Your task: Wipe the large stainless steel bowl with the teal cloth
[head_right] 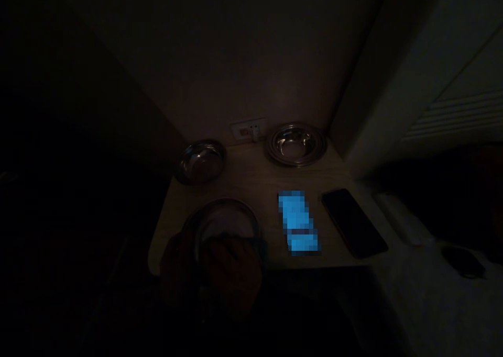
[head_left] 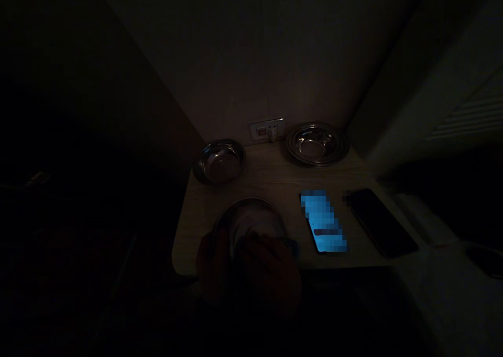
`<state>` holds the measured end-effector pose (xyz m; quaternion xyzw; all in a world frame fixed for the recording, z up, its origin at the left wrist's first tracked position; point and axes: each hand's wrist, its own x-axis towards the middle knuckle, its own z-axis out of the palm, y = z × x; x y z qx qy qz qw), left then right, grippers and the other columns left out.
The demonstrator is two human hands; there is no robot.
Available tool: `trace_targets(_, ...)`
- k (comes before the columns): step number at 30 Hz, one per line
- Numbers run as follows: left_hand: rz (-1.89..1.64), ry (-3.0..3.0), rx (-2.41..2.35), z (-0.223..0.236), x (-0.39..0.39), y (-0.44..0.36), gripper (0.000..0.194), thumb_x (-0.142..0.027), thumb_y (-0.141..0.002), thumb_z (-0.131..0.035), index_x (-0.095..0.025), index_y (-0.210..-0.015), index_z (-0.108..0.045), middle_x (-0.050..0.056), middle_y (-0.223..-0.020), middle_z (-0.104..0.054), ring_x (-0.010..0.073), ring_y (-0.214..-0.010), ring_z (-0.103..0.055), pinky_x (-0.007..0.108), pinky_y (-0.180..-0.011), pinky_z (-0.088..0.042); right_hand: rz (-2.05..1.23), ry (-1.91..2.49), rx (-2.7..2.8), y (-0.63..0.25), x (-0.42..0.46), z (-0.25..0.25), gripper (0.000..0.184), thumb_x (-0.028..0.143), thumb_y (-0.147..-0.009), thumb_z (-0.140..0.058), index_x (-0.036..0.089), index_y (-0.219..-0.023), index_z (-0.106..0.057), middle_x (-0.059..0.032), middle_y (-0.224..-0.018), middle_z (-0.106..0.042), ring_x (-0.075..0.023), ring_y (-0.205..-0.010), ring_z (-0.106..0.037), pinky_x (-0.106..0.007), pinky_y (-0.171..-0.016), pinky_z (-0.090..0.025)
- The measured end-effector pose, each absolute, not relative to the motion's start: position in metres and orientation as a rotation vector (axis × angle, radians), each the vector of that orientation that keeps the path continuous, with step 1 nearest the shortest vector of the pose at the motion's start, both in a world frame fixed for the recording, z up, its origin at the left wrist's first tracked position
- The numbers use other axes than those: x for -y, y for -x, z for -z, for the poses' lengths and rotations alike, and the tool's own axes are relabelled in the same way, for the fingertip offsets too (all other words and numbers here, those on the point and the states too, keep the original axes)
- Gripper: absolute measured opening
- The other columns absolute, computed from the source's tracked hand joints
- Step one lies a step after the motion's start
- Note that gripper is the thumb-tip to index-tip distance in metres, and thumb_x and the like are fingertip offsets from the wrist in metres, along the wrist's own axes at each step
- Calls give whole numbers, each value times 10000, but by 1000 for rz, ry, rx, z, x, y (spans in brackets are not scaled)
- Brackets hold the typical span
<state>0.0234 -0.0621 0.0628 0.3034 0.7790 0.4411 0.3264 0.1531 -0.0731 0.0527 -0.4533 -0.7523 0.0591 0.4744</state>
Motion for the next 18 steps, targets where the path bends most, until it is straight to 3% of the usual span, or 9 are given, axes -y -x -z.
trace_targets(18, -1205, -903, -2128, -59, 67, -32, 302, -452, -775, -520, -178, -822, -639, 58, -780, -677, 219, -787, -611, 350, -725, -485, -247, 1184, 1844, -154, 57, -64, 206, 153, -869, -496, 171, -985, -665, -84, -951, -674, -213, -847, -557, -343, -704, -510)
